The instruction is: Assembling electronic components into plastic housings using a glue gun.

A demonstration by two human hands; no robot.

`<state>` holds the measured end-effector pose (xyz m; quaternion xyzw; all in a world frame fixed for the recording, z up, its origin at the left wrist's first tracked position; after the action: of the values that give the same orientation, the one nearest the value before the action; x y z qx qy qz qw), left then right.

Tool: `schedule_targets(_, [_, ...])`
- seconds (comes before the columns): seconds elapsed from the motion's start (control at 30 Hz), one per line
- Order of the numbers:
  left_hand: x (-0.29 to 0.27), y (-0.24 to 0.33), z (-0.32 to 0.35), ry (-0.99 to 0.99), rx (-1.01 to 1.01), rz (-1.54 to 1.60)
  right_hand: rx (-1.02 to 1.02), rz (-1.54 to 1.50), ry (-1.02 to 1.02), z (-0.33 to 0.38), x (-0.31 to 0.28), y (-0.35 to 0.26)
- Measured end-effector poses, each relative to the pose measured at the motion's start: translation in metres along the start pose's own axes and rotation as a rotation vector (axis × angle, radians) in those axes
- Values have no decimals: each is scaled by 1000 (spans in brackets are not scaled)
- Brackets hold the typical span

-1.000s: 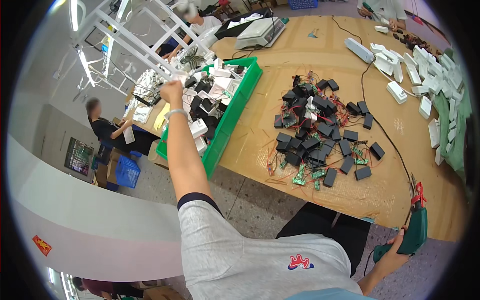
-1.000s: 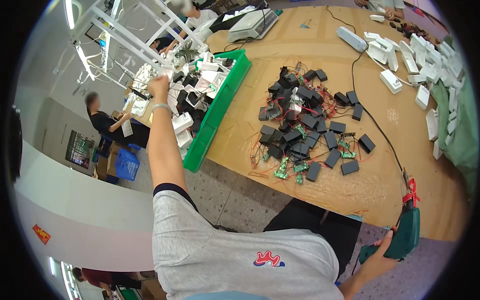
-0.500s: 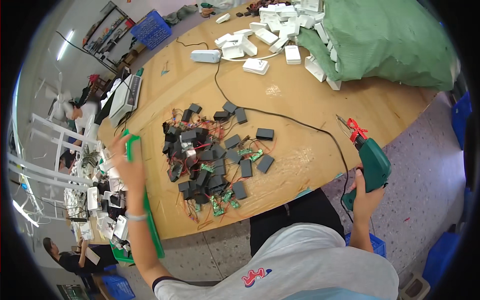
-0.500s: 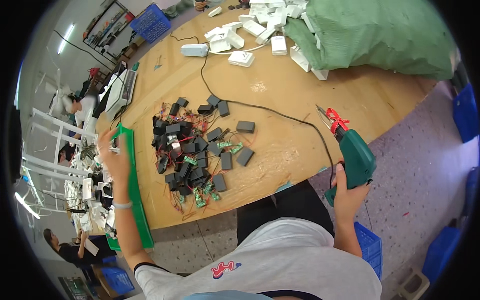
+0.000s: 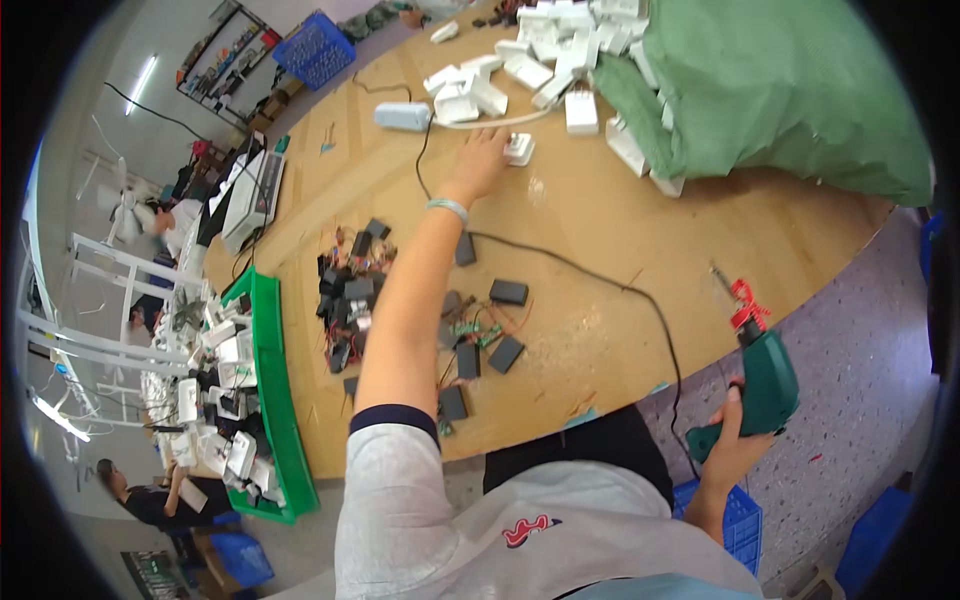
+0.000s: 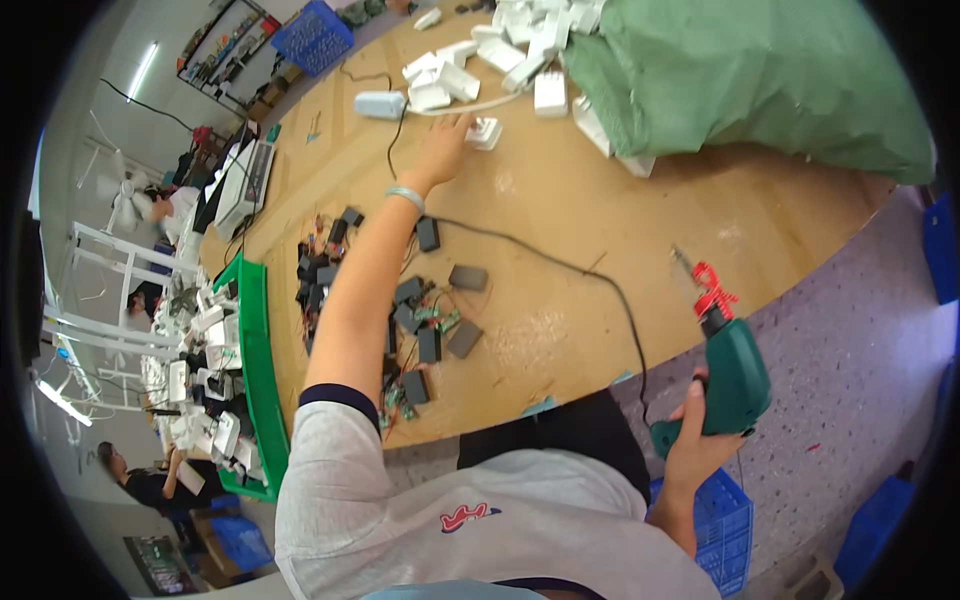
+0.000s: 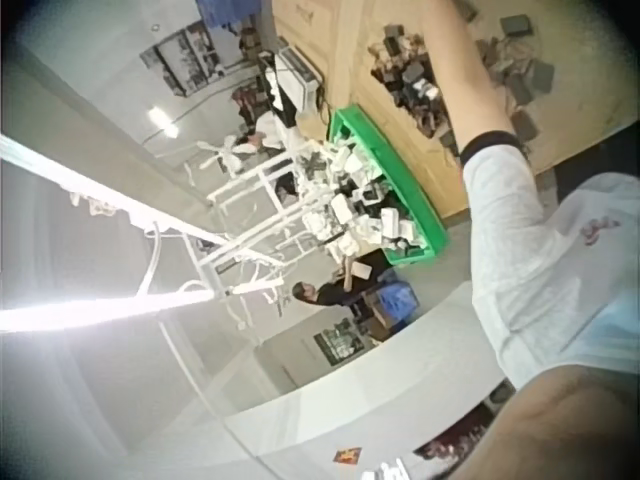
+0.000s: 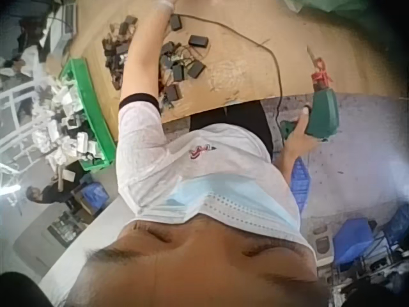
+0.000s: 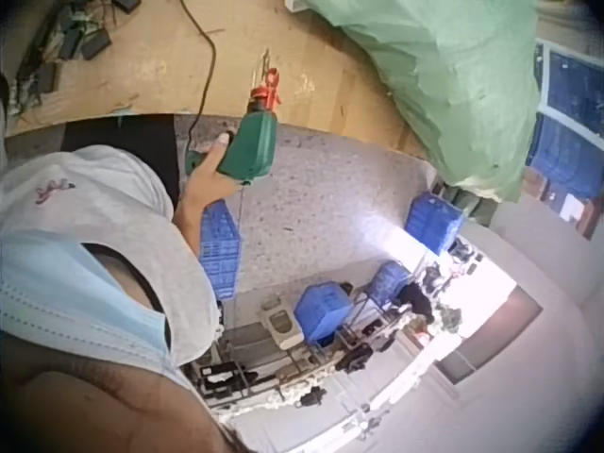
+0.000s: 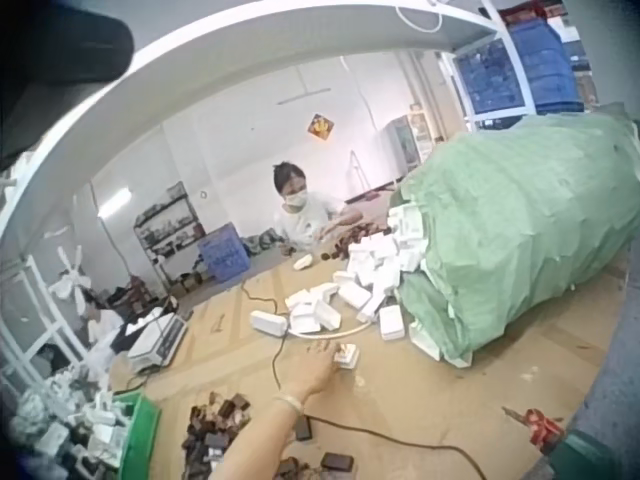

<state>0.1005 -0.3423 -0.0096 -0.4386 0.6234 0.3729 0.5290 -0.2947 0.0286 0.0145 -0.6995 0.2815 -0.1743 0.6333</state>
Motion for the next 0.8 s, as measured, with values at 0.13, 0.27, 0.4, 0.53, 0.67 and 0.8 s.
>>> schedule_targets(0.13, [-2, -5, 23, -17, -81, 128, 22, 55, -93, -15, 10, -1])
schedule_targets(0.27, [6, -6, 41, 152, -75, 64, -2, 6, -86, -9, 16, -6])
schedule_targets(0.4, [5, 2, 44, -12, -72, 333, -21, 24, -102, 3, 4, -10])
schedule_targets(0.53, [-35, 45, 92, 123, -109, 388, 15, 27, -104, 8, -3, -9])
schedule_targets(0.67, [-109, 129, 160, -170, -133, 759, 7, 80, -77, 3, -8, -6])
schedule_targets(0.8, [-80, 145, 203, -219, 99, 723, -16, 43, -125, 7, 11, -16])
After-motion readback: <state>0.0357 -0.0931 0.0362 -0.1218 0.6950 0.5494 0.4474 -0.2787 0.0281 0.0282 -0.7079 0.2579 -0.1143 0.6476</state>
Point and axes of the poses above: each hand's wrist, its own z-axis away from the middle knuckle, its own x-axis out of the palm, y = z × x, the point moved 2 cm from there along -z, towards the middle knuckle, and after that the axes turned 1 degree about -x, right-handed, at the moved point
